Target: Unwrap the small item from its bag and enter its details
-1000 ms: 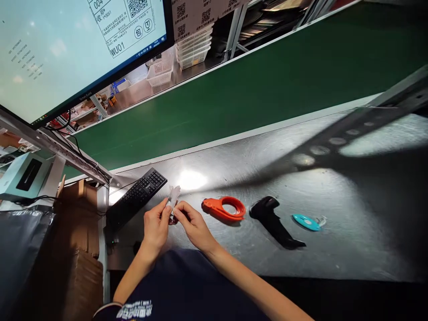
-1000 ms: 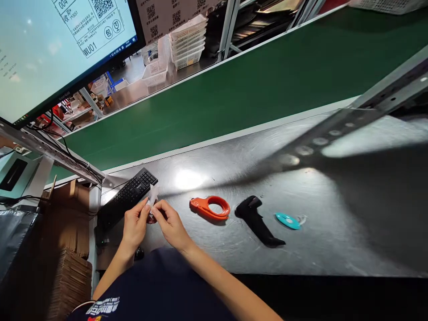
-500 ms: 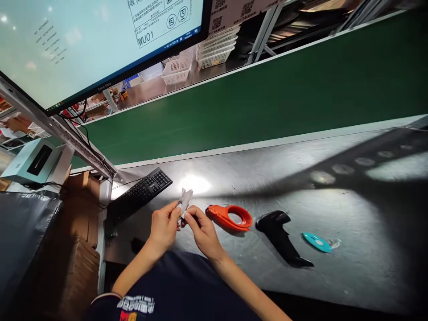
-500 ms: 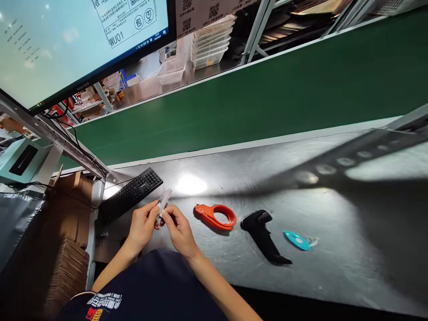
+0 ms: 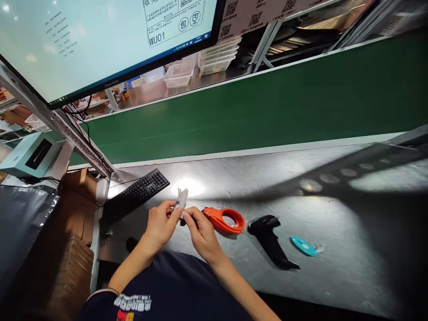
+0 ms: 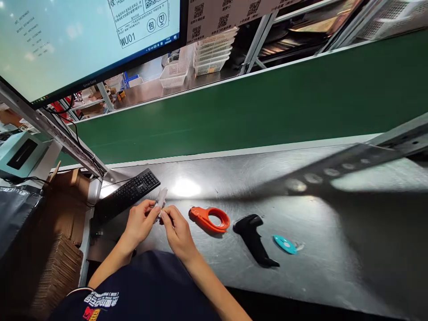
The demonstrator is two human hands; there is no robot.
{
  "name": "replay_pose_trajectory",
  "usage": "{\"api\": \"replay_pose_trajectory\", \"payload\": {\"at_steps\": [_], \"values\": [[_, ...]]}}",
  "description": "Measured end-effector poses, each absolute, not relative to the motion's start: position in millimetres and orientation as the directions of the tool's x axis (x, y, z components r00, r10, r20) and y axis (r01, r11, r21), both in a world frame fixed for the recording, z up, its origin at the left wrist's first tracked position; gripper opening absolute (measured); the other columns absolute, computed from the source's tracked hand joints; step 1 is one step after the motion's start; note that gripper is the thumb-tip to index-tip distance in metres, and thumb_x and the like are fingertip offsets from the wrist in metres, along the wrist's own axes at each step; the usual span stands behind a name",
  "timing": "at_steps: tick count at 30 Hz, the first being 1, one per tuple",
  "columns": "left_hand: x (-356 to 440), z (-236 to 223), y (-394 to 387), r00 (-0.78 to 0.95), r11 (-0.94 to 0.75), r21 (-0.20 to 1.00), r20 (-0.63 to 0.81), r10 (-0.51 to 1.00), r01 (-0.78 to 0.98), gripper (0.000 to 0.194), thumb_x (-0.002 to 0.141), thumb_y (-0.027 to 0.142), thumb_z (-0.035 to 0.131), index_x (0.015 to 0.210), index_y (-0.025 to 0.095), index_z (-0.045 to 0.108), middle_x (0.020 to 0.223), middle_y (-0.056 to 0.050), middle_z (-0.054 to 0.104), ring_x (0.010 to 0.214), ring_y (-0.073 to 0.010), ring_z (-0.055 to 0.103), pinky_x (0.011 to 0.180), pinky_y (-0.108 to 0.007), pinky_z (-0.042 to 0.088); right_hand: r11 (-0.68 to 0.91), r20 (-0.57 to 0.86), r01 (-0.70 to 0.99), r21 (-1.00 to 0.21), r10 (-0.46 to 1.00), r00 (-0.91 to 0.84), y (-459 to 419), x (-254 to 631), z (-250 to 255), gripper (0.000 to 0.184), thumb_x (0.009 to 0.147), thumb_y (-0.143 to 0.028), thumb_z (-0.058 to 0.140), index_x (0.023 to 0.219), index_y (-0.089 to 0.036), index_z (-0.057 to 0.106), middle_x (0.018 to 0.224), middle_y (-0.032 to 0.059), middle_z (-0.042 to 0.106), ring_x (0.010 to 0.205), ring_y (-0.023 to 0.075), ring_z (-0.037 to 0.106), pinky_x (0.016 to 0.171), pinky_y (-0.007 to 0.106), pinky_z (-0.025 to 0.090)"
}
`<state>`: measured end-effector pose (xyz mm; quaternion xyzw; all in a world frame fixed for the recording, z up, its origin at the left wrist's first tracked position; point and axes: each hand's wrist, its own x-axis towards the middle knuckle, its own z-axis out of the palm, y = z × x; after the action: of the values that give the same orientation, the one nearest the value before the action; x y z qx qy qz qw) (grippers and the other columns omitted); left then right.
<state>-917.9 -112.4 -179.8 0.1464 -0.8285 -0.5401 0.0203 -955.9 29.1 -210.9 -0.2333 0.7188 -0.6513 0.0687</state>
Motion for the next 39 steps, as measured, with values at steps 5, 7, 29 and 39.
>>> {"api": "replay_pose_trajectory", "payload": {"at_steps": [5, 7, 29, 39], "values": [[-914, -182, -111, -0.961, 0.470, 0.856, -0.102, -0.257, -0.217, 0.041, 0.102, 0.048, 0.048, 0.113, 0.018, 0.073, 0.078, -0.005, 0.073, 0.068, -0.0170, 0.064, 0.065, -0.028, 0.040, 0.035, 0.218, -0.247, -0.968, -0.357, -0.908, 24, -951, -217, 0.037, 0.107, -0.048, 0.048, 0.083, -0.021, 0.056, 0.076, 0.0026, 0.055, 0.070, 0.0163, 0.053, 0.066, 0.031, 0.045], [-912, -182, -110, -0.959, 0.460, 0.860, -0.102, -0.264, -0.218, 0.041, 0.102, 0.047, 0.047, 0.113, 0.018, 0.074, 0.078, -0.005, 0.072, 0.068, -0.0173, 0.064, 0.065, -0.028, 0.040, 0.040, 0.215, -0.244, -0.969, -0.355, -0.910, 22, -950, -221, 0.038, 0.107, -0.048, 0.047, 0.083, -0.021, 0.055, 0.077, 0.0026, 0.055, 0.070, 0.0165, 0.053, 0.067, 0.031, 0.045], [-909, -183, -106, -0.948, 0.467, 0.855, -0.082, -0.308, -0.225, 0.043, 0.103, 0.046, 0.043, 0.110, 0.016, 0.075, 0.078, -0.008, 0.073, 0.065, -0.0189, 0.065, 0.064, -0.030, 0.041, -0.009, 0.237, -0.246, -0.969, -0.305, -0.922, 19, -942, -229, 0.036, 0.107, -0.047, 0.048, 0.083, -0.021, 0.054, 0.075, 0.0036, 0.054, 0.068, 0.0175, 0.053, 0.065, 0.034, 0.046], [-908, -189, -109, -0.940, 0.255, 0.932, -0.179, -0.291, -0.256, 0.048, 0.102, 0.053, 0.042, 0.087, 0.016, 0.068, 0.065, -0.005, 0.065, 0.058, -0.0168, 0.066, 0.059, -0.027, 0.048, -0.035, 0.264, -0.265, -0.964, -0.293, -0.919, 18, -940, -223, 0.037, 0.107, -0.048, 0.047, 0.082, -0.022, 0.054, 0.072, 0.0027, 0.052, 0.065, 0.0170, 0.050, 0.060, 0.033, 0.043]]}}
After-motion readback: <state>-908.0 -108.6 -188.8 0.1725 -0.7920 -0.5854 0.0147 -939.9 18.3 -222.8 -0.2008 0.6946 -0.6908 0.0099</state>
